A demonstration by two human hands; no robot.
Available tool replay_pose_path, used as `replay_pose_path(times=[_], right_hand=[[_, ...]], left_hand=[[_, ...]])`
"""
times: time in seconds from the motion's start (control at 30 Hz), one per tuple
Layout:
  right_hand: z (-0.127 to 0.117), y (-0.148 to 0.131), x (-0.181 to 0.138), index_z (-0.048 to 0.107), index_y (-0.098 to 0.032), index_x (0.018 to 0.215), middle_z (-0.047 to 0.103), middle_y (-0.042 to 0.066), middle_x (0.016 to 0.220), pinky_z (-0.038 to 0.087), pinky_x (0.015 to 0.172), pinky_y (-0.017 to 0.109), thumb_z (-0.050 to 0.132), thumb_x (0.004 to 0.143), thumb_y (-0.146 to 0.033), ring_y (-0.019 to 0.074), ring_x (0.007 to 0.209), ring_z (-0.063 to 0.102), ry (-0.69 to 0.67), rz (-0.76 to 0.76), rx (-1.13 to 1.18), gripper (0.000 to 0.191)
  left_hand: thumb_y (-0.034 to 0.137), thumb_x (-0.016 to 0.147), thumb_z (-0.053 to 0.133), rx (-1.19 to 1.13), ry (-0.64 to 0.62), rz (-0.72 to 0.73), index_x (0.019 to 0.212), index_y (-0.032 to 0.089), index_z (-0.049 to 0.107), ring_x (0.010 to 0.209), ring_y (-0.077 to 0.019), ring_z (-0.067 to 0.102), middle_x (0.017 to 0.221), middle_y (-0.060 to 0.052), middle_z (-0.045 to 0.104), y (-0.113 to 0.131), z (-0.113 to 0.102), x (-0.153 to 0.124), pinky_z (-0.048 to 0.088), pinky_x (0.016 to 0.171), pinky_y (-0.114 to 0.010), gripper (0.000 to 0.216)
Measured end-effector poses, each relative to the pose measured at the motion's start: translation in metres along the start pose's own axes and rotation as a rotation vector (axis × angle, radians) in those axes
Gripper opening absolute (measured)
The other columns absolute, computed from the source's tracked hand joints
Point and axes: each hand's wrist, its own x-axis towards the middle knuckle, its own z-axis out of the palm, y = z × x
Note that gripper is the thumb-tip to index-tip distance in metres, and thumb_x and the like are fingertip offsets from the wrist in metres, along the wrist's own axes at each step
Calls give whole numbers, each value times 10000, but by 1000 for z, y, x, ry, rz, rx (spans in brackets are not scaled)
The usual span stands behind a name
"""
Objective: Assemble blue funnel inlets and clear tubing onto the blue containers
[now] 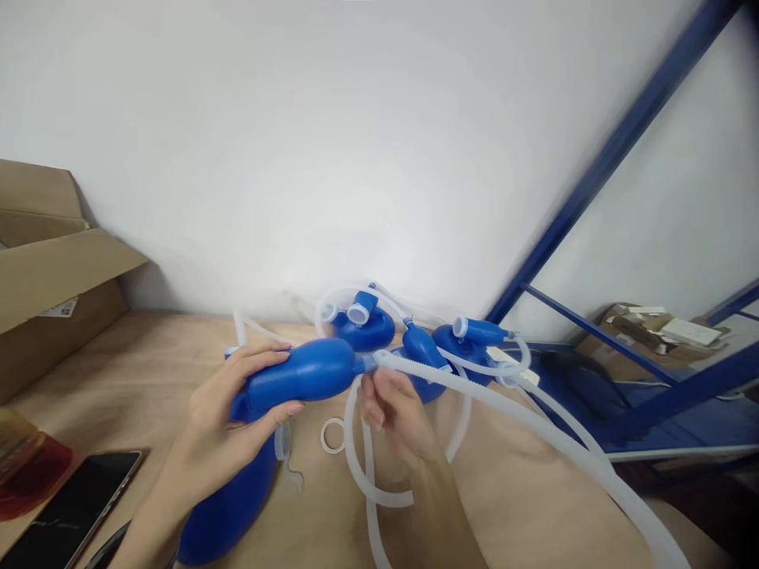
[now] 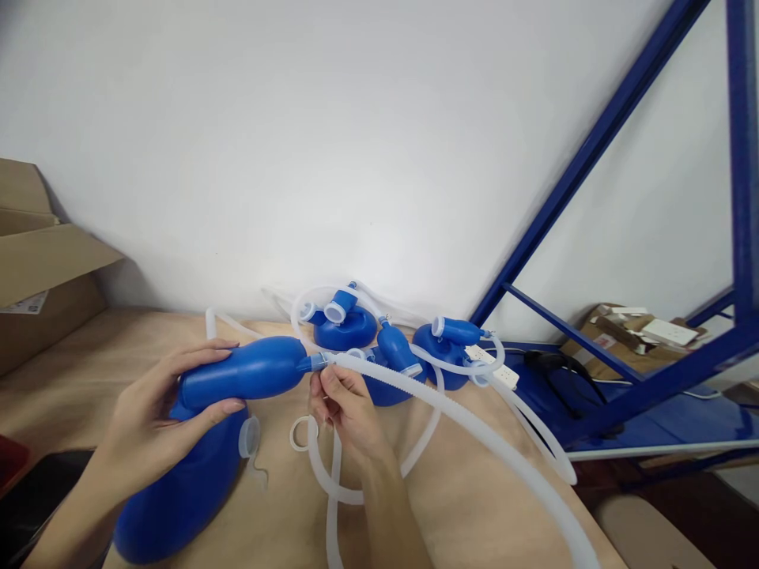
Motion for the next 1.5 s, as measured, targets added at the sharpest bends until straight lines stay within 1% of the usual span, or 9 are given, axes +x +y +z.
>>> replay_pose_path(times=[0.23, 0.4, 0.57, 0.67, 0.77, 0.9, 1.17, 1.37, 1.5], right_hand=[[-21, 0, 6, 649, -224, 815, 593, -43, 601, 384, 463, 238, 782, 866, -651, 116, 494, 506, 171, -187, 7, 450], [-2, -2, 5, 635, -322, 1288, 759, 38, 1110, 583, 918, 408, 861, 778, -655, 260, 1082, 728, 265, -260, 105, 650], [-3, -25, -18, 554, -250, 736, 272, -135, 475, 463, 520, 226, 685, 993, -549, 92, 398, 301, 386, -325, 440, 416], [-15, -34, -27, 393, -242, 638, 158, -138, 483, 383, 456, 211, 613, 1038, -520, 95, 422, 99, 371, -314, 451, 535], [-21, -35, -29, 319, -243, 623, 109, -142, 475, 325, 427, 206, 575, 1048, -538, 93, 437, 27, 309, -299, 425, 577], [-18, -32, -34, 275, -246, 622, 84, -150, 460, 276, 406, 206, 623, 1005, -584, 77, 410, 17, 212, -305, 342, 618], [-14, -35, -42, 344, -252, 649, 151, -151, 476, 286, 364, 192, 655, 1010, -489, 78, 404, 53, 357, -285, 369, 532], [-74, -67, -47, 337, -239, 643, 124, -149, 486, 367, 411, 154, 678, 993, -331, 74, 383, 163, 627, -619, 261, 497], [-71, -42, -28, 558, -274, 818, 458, -111, 571, 554, 620, 234, 706, 947, -474, 98, 512, 496, 502, -552, -74, 280]], left_hand=[[569, 862, 785, -89, -11, -301, 1174, 285, 678, 986, -280, 785, 1153, -42, 797, 0, -3, 3, 648, 739, -325, 436], [516, 890, 780, -90, -193, -114, 1209, 284, 681, 1135, -296, 753, 1252, -63, 777, 9, 7, 0, 613, 960, -385, 407], [501, 986, 637, -173, -542, -167, 1333, 286, 662, 1151, -315, 736, 1302, -79, 763, 43, 27, -9, 579, 991, -411, 409], [602, 952, 627, -462, -589, -535, 1247, 268, 691, 992, -272, 753, 1111, -72, 791, 59, 44, -15, 606, 719, -298, 450], [690, 876, 671, -855, -678, -1222, 1062, 199, 707, 550, -148, 640, 669, -17, 690, 65, 57, -23, 305, 352, -148, 526], [707, 926, 602, -1099, -716, -1806, 786, 170, 642, 377, -97, 525, 507, -31, 626, 70, 57, -42, 197, 284, -122, 556], [832, 808, 661, -980, -750, -1122, 1051, 204, 717, 366, -87, 501, 604, 14, 679, 81, 41, -50, 386, 375, -182, 675], [660, 866, 649, 5, -397, -516, 1227, 311, 731, 1021, -354, 780, 1200, -76, 812, 35, 6, -55, 627, 853, -405, 509], [473, 995, 492, 480, -507, -427, 1308, 229, 679, 982, -393, 775, 1251, -168, 757, 5, 9, -46, 618, 740, -445, 439]])
